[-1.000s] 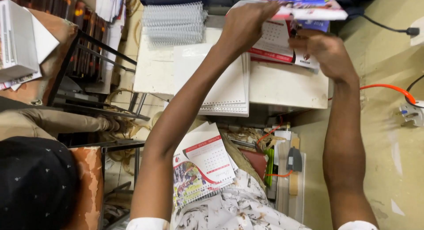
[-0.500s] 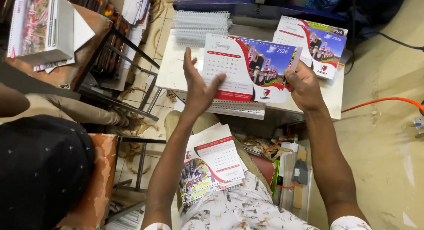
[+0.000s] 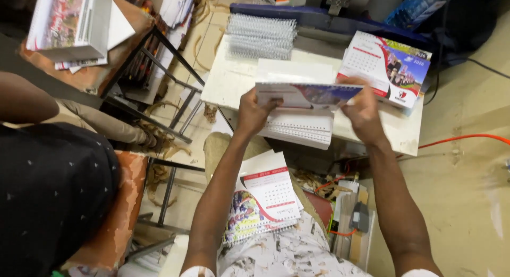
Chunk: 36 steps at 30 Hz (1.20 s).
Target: The person sits on the floor and assembles desk calendars by inserting spiral wire bindings into the punched holes of the calendar pages. They handle the wire and the paper sheets by hand, securing the binding and stacking the finished calendars on a nearby table.
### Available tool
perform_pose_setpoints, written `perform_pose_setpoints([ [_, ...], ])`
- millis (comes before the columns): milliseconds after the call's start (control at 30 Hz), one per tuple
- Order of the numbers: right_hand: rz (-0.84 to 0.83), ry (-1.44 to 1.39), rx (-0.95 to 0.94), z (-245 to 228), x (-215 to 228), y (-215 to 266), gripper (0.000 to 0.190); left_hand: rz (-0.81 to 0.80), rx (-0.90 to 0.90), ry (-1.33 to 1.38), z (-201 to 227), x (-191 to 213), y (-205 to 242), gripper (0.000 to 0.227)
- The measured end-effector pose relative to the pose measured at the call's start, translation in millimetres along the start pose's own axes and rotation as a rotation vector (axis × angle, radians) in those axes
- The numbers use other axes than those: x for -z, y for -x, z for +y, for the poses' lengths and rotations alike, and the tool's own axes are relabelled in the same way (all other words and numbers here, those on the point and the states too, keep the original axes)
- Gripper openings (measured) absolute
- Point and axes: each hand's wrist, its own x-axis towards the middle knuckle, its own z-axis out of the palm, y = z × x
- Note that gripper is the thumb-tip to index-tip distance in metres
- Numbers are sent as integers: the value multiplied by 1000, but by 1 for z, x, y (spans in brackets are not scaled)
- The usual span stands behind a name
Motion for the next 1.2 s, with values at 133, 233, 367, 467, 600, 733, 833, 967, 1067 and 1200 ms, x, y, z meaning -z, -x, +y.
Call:
perform_pose_setpoints([
  [133, 18, 844, 562, -70, 16, -12, 57, 58, -218, -18, 18, -12, 8, 14],
  [233, -74, 1023, 471, -80, 23, -5, 9, 92, -183, -74, 53, -11, 22, 37],
  [367, -12, 1083, 327, -67, 41, -6, 5, 128, -167, -467, 14, -8, 55, 118],
  [467, 56, 1028, 359, -69, 44, -5, 8, -44, -384, -894, -28, -9, 91, 53],
  [600, 122, 947, 601, -76, 15, 5, 13, -5, -469, -818, -17, -4, 133, 52],
  [733, -98, 1025, 477, -33, -46, 66, 13, 266, -151, -111, -28, 10, 170, 46],
  [833, -241, 1031, 567, -19, -55, 99, 15, 95, 504, 566, -39, 35, 148, 81],
  [967, -235, 1022, 537, -25, -51, 105, 15, 11, 494, 524, 14, 21, 128, 42],
  [1067, -214, 932, 309, -46, -41, 109, 27, -15, 392, 285, 19, 23, 131, 36],
  [1200, -32, 262, -411, -45, -12, 99, 56, -126, 302, 267, 40, 20, 137, 40],
])
